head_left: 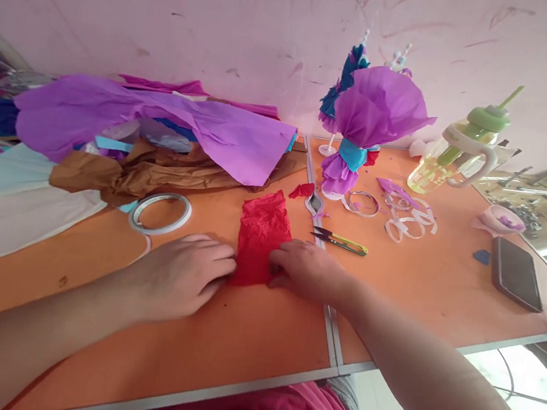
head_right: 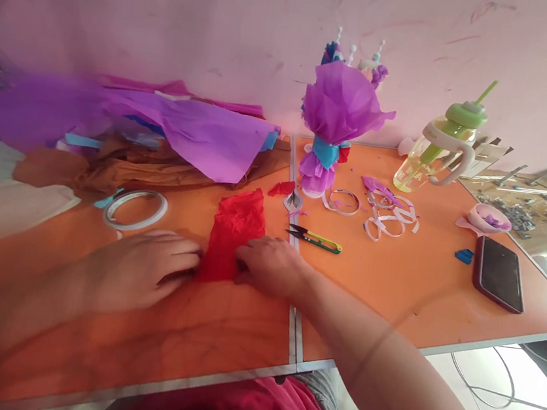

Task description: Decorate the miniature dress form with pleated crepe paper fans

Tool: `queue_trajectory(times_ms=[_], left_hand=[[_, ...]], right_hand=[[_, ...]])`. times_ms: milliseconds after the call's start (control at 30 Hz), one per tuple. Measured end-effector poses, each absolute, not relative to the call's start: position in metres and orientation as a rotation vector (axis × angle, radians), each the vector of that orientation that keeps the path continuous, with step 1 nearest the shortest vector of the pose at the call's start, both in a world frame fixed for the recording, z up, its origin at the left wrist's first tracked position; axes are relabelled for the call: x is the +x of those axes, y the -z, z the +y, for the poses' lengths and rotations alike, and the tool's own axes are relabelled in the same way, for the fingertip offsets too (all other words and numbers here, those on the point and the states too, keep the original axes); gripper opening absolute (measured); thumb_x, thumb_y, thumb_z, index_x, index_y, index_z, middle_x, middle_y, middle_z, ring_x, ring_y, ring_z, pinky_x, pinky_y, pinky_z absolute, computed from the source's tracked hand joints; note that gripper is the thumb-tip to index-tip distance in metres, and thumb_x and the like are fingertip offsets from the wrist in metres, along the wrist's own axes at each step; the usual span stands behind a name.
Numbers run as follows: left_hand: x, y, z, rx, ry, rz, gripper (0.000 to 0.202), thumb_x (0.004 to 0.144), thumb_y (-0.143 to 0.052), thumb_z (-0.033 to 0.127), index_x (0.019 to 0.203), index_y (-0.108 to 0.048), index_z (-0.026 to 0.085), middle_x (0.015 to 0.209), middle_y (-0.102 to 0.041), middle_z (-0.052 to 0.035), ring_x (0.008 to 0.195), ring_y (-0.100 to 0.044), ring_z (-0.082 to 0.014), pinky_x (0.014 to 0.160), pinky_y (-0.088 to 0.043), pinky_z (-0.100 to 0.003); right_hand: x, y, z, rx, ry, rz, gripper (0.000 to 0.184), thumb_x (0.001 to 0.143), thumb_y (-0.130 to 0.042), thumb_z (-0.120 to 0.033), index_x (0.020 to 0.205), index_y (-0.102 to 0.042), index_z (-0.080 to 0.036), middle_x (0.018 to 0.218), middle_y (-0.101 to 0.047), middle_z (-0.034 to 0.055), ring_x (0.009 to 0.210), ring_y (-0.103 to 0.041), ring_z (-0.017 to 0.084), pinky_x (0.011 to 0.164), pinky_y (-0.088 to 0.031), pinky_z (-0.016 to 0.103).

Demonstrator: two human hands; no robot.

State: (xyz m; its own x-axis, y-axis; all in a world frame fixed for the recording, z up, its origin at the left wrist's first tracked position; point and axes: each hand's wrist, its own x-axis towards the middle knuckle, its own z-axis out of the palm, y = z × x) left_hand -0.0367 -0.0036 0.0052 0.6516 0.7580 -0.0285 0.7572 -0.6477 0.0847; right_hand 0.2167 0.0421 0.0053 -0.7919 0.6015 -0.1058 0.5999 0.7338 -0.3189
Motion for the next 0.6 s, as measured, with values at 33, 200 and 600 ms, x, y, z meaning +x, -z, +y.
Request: queue_trajectory(times_ms=[33, 200, 600], left_hand=[[-0.042, -0.007, -0.002, 2.805, 0.055, 1.322, 0.017, 0.087, -0.051, 0.016, 0.080, -0.065, 0.022, 0.083, -0.065, -0.0051, 0.084, -0.063, -0.0244, 0.084, -0.048, -0.043], [-0.046, -0.007, -0.001, 2.891, -0.163, 1.446, 0.018, 0.094, -0.052, 0.027, 0.092, -0.069, 0.020, 0.095, -0.068, -0.0079, 0.095, -0.062, -0.0264, 0.086, -0.049, -0.044], [-0.018, 0.026, -0.012, 2.634, -0.359, 1.285, 0.025, 0.099, -0.048, 0.024, 0.105, -0.072, 0.025, 0.101, -0.073, -0.0050, 0.094, -0.067, -0.0222, 0.086, -0.054, -0.040]], right_hand=[[0.218, -0.006, 0.043, -1.027, -0.557, -2.914, 0.022, 0.088, -0.070, -0.040, 0.100, -0.068, -0.021, 0.099, -0.068, 0.0034, 0.094, -0.062, 0.019, 0.082, -0.045, 0.031], [0.221, -0.009, 0.044, -0.990, -0.550, -2.911, 0.021, 0.089, -0.069, -0.036, 0.102, -0.069, -0.020, 0.103, -0.069, 0.0046, 0.095, -0.062, 0.019, 0.083, -0.045, 0.032], [0.211, 0.001, 0.027, -1.069, -0.370, -2.838, 0.018, 0.095, -0.057, -0.033, 0.100, -0.072, -0.025, 0.097, -0.070, 0.0032, 0.093, -0.062, 0.020, 0.071, -0.043, 0.029]])
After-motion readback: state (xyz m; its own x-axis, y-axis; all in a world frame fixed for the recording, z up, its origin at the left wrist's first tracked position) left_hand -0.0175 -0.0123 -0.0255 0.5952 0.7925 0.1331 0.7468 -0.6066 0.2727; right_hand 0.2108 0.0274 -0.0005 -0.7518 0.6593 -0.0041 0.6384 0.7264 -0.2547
